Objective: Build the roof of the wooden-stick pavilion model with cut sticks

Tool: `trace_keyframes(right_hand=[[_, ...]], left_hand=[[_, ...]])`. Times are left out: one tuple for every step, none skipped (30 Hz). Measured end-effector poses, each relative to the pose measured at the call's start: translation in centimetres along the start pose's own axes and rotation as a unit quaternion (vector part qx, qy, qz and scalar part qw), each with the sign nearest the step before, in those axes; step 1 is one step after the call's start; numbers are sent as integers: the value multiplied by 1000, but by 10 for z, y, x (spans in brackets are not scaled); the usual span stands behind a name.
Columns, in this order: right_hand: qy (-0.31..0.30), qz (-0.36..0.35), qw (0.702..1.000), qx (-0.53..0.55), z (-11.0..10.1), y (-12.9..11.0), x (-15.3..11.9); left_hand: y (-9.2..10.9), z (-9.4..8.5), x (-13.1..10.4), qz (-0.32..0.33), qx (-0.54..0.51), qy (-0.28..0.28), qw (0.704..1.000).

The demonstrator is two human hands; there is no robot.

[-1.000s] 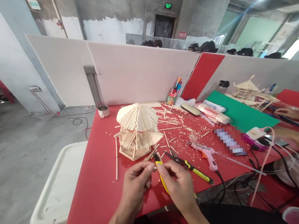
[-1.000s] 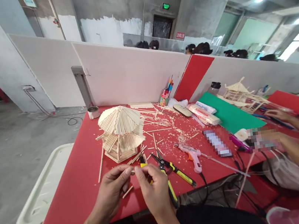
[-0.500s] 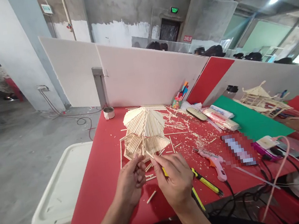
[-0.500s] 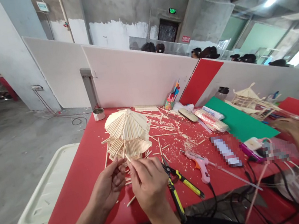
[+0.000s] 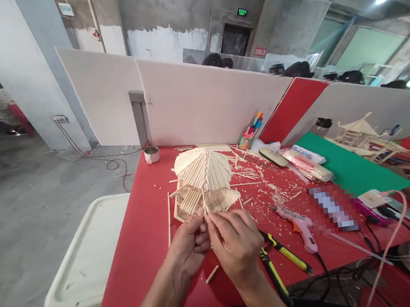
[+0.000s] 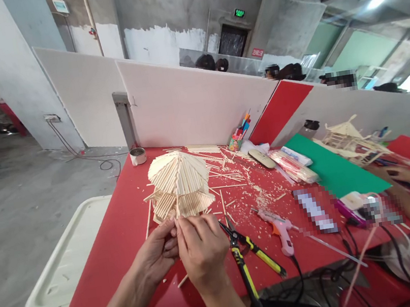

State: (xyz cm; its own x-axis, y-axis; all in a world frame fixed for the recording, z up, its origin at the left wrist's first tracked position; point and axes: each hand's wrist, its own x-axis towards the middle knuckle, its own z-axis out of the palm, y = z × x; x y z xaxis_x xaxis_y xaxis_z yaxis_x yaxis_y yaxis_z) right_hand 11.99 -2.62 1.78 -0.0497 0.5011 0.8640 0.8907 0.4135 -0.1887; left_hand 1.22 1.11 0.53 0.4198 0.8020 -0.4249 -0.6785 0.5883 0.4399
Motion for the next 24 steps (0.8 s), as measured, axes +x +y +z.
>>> trace_keyframes(right_hand=[[-1,-3,1000,-2,-1,1,0],[-4,-5,1000,-2,-1,1,0],[-7,-7,1000,-2,-2,2,0],[-10,-7,1000,-2,-2,3,1],[-13,-6,1000,-1,-2,3,1],[-16,-4,1000,1,-2,4,2],[-19,0,1000,5,-2,5,2],[-21,6,1000,9,-2,5,3],[-23,12,1000,14,-3,6,3],[-23,19,999,19,-3,6,4],[-24,23,999,23,-3,6,5],[-22,26,999,25,-3,6,5],[-19,26,999,28,-4,6,6],[-17,24,999,30,-4,6,6],[-15,22,999,31,-4,6,7],[-12,21,999,33,-4,5,8],[-7,20,999,35,-5,5,8],[-2,20,999,37,-5,5,9],[3,21,999,38,-5,5,9],[7,21,999,39,-4,5,8],[10,21,999,40,-4,5,8],[12,21,999,42,-3,5,7],[13,22,999,44,-3,4,7],[14,23,999,47,-2,4,6]], left_hand=[[0,0,0,-8,-5,-3,1000],[0,0,1,-18,-8,-7,1000],[0,0,1,-30,-12,-14,999],[-1,-1,2,-42,-14,-23,999],[-1,-2,2,-55,-15,-34,998],[-1,-3,3,-66,-17,-45,997],[-1,-5,4,-76,-20,-56,995],[-1,-6,4,-83,-24,-64,994],[-1,-7,5,-88,-29,-70,993],[-1,-8,5,-91,-34,-73,993],[-1,-9,6,-93,-38,-75,992],[-1,-9,6,-94,-41,-75,992],[-1,-9,5,-95,-44,-75,992],[-1,-9,5,-95,-47,-73,992],[-1,-8,5,-96,-50,-73,991],[-1,-8,4,-98,-53,-73,991],[-1,-7,4,-98,-56,-75,991],[-1,-7,4,-99,-59,-78,990],[-2,-7,3,-100,-61,-81,990],[-2,-7,3,-101,-62,-85,989],[-3,-7,3,-101,-62,-87,989],[-3,-7,3,-100,-60,-89,989],[-4,-7,3,-100,-58,-89,989],[-4,-8,3,-98,-56,-89,990]])
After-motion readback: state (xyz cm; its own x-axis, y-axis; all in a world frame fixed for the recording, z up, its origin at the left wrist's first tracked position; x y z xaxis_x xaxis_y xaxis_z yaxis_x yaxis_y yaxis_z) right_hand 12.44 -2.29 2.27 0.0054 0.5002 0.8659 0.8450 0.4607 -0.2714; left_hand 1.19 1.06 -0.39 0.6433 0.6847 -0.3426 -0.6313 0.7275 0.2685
